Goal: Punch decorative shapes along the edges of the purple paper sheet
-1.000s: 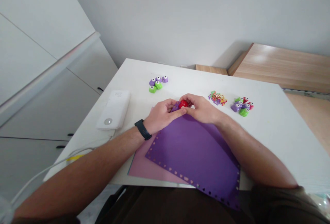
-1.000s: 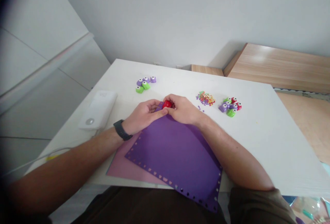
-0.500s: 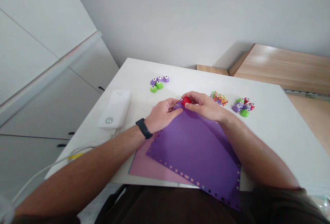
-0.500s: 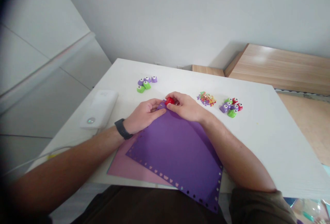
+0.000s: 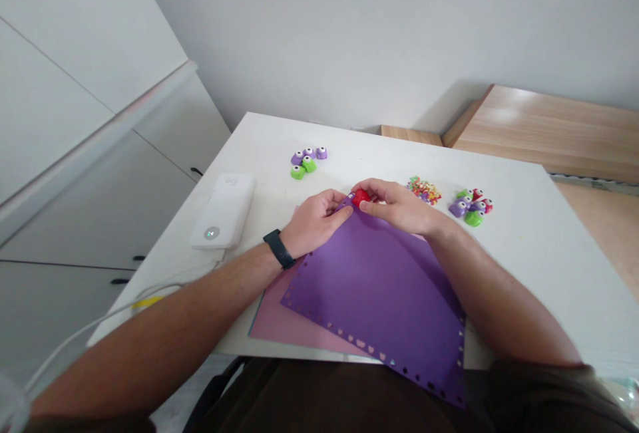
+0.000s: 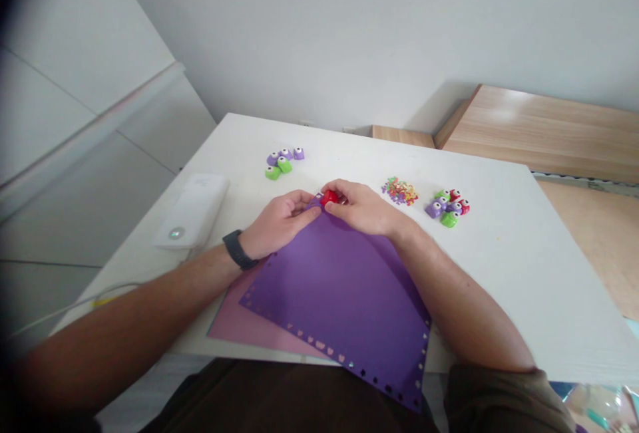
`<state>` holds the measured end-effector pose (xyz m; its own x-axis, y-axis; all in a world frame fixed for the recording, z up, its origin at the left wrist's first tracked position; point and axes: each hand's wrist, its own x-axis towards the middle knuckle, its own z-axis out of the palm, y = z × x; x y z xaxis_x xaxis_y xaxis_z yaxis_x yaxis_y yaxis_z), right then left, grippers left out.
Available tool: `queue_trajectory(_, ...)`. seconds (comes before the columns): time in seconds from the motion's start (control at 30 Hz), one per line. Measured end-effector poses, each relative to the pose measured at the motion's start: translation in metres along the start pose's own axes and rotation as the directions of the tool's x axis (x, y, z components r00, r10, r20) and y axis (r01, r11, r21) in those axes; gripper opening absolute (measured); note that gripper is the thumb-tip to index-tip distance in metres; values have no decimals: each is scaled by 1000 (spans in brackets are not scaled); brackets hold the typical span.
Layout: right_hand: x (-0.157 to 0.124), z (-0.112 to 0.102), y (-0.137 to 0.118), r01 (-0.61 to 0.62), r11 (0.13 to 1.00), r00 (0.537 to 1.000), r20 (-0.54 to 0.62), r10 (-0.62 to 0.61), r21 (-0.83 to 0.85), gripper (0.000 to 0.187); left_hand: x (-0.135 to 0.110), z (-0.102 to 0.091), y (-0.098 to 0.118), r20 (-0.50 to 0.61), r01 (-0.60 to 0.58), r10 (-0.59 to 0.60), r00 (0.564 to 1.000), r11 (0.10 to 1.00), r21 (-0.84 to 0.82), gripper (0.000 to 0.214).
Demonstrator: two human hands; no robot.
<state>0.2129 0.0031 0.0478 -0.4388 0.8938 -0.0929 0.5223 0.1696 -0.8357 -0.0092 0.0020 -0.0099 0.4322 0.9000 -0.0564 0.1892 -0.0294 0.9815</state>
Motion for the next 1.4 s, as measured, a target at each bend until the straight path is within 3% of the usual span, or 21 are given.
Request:
queue_trajectory(0.5,-1,-1,-2,4,1000,1000,-12,-4,-2,34,-1,1,2,-15,0,0,1000,1000,28,34)
queue_trajectory(1.4,6,5,14,-41,984,998,-31,47,176,29,-3,1,6,-26,1,0,1000,999,46,34)
